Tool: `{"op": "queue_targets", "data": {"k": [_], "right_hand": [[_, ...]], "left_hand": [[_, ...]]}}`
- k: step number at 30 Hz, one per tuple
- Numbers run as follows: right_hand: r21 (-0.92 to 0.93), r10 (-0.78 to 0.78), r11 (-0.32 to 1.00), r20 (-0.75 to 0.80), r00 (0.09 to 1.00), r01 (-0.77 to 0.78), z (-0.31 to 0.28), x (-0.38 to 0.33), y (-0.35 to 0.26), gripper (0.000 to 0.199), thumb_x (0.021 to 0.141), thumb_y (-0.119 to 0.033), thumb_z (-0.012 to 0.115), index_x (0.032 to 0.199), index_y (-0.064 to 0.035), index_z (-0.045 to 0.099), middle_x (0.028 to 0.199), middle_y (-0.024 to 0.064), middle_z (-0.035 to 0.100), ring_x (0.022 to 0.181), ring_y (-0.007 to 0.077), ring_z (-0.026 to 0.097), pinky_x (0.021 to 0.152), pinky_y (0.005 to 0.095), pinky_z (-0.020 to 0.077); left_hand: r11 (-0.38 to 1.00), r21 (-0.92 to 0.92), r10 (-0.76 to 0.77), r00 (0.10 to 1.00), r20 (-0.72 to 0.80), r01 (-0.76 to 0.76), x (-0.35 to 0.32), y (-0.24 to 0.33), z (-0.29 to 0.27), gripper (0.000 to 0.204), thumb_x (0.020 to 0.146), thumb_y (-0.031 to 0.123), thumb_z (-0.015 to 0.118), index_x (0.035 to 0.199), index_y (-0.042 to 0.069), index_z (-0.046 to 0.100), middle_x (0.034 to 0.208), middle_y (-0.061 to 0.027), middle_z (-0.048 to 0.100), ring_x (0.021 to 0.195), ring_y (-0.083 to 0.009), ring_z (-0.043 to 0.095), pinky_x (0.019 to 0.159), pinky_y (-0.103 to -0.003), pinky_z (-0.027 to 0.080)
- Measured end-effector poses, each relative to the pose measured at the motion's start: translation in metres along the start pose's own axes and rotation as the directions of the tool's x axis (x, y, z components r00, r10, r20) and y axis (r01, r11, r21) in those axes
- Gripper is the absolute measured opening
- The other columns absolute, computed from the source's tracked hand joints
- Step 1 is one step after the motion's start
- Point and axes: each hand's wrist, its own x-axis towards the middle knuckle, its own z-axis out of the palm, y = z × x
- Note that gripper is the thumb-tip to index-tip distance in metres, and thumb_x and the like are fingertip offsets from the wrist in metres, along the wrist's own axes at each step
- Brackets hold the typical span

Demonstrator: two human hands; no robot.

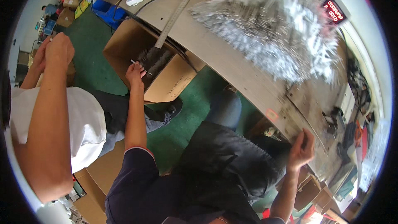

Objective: Assembling and packing metal brush-like components in a warehouse setting.

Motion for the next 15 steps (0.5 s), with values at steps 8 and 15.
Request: {"op": "queue_targets", "data": {"k": [8,15], "right_hand": [[-0.021,-0.036,0.999,0.075,0.997,0.037,0.011,0.002,0.004,0.016,0.098,0.000,0.061,0.113,0.0039,0.066,0.097,0.0085,0.067,0.086,0.0146,0.062,0.077,0.0280,0.0506],[-0.167,-0.038,0.985,0.077,0.996,0.050,0.008,-0.004,0.014,0.018,0.099,-0.001,0.060,0.116,0.0033,0.065,0.103,0.0090,0.066,0.094,0.0161,0.061,0.086,0.0298,0.0491]], "left_hand": [[0.929,-0.249,-0.231,0.954,0.191,0.274,0.178,-0.106,-0.086,0.012,0.094,0.002,0.057,0.102,-0.004,0.065,0.081,-0.0110,0.065,0.060,-0.0230,0.064,0.051,-0.034,0.055],[0.113,0.762,0.095,0.770,0.631,-0.638,0.140,0.127,-0.039,0.021,0.090,0.022,0.057,0.101,0.008,0.069,0.091,-0.0065,0.069,0.093,-0.0231,0.063,0.081,-0.034,0.052]]}}
